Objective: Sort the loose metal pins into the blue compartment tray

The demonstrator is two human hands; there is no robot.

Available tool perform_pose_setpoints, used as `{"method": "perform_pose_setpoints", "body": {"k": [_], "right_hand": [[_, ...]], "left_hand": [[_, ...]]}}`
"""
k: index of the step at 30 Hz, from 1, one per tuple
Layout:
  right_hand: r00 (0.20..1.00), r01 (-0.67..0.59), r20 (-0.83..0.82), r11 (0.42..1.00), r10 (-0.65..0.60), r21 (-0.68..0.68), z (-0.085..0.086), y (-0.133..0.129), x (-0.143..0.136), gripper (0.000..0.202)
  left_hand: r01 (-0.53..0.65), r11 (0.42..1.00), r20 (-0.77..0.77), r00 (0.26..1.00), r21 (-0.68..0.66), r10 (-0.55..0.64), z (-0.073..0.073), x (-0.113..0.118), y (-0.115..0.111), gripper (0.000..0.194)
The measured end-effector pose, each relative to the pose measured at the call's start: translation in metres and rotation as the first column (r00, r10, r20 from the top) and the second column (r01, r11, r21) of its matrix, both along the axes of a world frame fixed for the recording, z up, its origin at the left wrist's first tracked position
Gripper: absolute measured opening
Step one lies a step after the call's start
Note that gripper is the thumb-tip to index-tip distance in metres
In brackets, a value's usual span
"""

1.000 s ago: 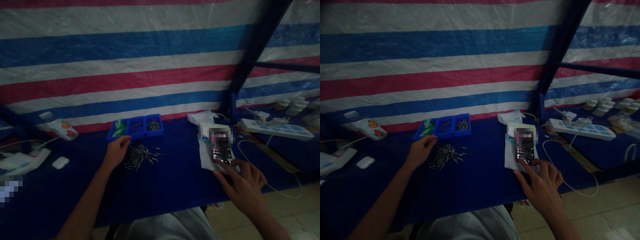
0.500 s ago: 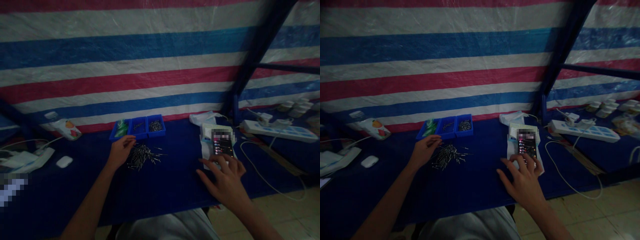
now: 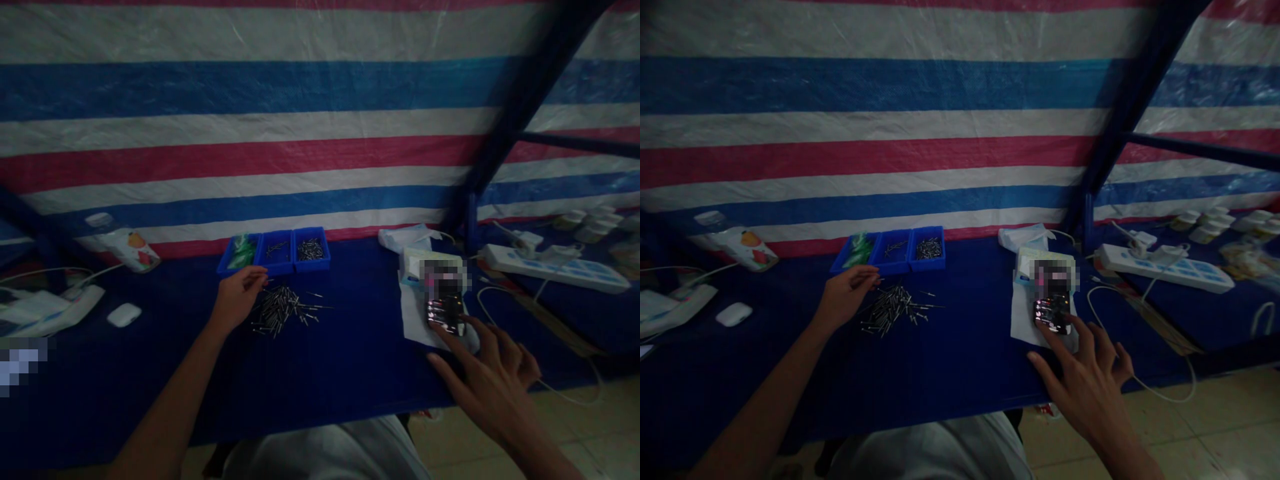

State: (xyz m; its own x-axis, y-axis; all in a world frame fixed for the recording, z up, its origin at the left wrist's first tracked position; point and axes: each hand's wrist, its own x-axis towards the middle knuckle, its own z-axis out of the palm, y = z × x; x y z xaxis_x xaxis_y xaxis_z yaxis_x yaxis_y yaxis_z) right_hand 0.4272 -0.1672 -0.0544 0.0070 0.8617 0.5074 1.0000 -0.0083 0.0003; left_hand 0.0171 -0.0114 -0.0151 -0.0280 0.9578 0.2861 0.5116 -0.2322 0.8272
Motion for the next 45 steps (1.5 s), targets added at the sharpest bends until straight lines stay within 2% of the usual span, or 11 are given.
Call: {"method": "perform_pose_setpoints", "body": {"k": [5, 8, 11, 14, 21, 25, 30, 35, 40, 43, 45], "right_hand": [[0.994, -0.065, -0.086, 0.993, 0.074, 0.103, 0.003, -0.001, -0.003, 0.044], [0.950, -0.249, -0.149, 0.955, 0.273, 0.163, 0.019, 0.013, -0.025, 0.032], [0.790, -0.558, -0.298, 0.830, 0.535, 0.011, 0.045, 0.045, -0.069, 0.026], [0.637, -0.736, -0.479, 0.661, 0.604, -0.146, 0.066, 0.090, -0.120, 0.032], [0.505, -0.771, -0.746, 0.615, 0.433, -0.165, 0.061, 0.165, -0.190, 0.033], [0.413, -0.757, -0.821, 0.649, 0.394, -0.069, 0.056, 0.166, -0.203, 0.030], [0.266, -0.798, -0.921, 0.601, 0.285, -0.044, 0.050, 0.164, -0.205, 0.036], [0.176, -0.826, -0.959, 0.563, 0.220, -0.022, 0.049, 0.165, -0.207, 0.022], [0.068, -0.805, -0.997, 0.589, -0.034, -0.075, 0.056, 0.171, -0.212, 0.025], [-0.014, -0.765, -0.993, 0.640, -0.117, -0.065, 0.062, 0.179, -0.214, 0.021], [-0.030, -0.740, -0.991, 0.670, -0.128, -0.064, 0.064, 0.184, -0.214, 0.023]], "left_hand": [[0.022, 1.000, 0.020, 1.000, -0.006, -0.022, -0.001, 0.001, -0.001, 0.029], [0.057, 0.998, 0.084, 0.995, -0.004, -0.056, -0.001, 0.007, -0.002, 0.028], [0.122, 0.993, 0.207, 0.971, -0.005, -0.118, 0.001, 0.014, -0.005, 0.027], [0.176, 0.984, 0.292, 0.942, -0.007, -0.167, 0.003, 0.019, -0.007, 0.026], [0.143, 0.989, 0.361, 0.921, 0.037, -0.147, 0.002, 0.023, -0.010, 0.025], [0.145, 0.988, 0.356, 0.921, 0.060, -0.156, 0.001, 0.025, -0.010, 0.024], [0.131, 0.989, 0.334, 0.931, 0.070, -0.146, -0.001, 0.025, -0.011, 0.021], [0.125, 0.990, 0.313, 0.940, 0.062, -0.138, -0.003, 0.024, -0.014, 0.021], [0.008, 0.991, 0.410, 0.910, 0.131, -0.061, 0.018, 0.019, -0.006, 0.036], [-0.192, 0.946, 0.456, 0.888, 0.260, 0.055, 0.037, 0.011, -0.029, 0.029], [-0.158, 0.961, 0.428, 0.903, 0.226, 0.048, 0.038, 0.007, -0.070, 0.026]]}}
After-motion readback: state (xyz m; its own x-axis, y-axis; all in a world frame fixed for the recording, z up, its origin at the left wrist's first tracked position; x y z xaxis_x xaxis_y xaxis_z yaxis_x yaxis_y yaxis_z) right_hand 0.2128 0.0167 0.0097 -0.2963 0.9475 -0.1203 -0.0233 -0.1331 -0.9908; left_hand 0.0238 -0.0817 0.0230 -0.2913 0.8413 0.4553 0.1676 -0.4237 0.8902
